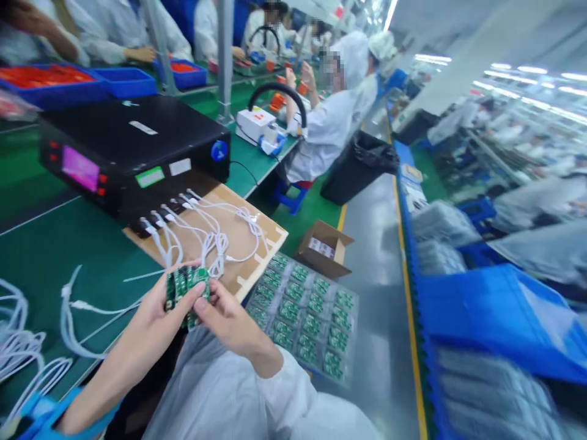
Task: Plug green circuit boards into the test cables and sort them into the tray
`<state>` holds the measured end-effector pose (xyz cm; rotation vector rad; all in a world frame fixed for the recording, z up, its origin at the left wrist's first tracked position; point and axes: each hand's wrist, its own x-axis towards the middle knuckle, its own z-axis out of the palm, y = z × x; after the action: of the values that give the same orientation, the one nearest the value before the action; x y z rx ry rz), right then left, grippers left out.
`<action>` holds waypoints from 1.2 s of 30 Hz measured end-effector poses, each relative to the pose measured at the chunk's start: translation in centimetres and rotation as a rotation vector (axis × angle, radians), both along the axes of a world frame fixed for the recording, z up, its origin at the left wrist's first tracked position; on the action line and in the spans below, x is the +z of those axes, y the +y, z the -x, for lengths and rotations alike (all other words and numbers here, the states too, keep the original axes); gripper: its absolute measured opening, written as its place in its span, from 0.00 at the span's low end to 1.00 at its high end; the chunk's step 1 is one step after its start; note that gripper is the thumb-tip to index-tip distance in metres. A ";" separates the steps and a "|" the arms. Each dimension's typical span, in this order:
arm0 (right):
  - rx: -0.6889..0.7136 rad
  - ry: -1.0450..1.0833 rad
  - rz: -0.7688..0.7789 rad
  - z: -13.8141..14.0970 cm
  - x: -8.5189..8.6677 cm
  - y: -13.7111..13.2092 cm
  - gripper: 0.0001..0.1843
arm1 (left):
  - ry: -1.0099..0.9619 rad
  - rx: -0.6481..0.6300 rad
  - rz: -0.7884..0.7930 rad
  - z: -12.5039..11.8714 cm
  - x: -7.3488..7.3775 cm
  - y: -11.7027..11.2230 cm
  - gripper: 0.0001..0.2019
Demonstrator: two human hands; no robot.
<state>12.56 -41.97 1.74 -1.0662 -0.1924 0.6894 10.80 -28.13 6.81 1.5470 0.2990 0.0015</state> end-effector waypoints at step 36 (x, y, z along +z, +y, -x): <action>-0.987 0.795 0.312 2.1 -24.6 -11.3 0.07 | 0.014 -0.479 -0.534 12.1 -4.5 1.8 0.23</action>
<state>10.48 -53.31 -22.90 -0.9493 1.0949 0.1851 -1.30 -26.34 2.31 2.1184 -0.0789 -0.3279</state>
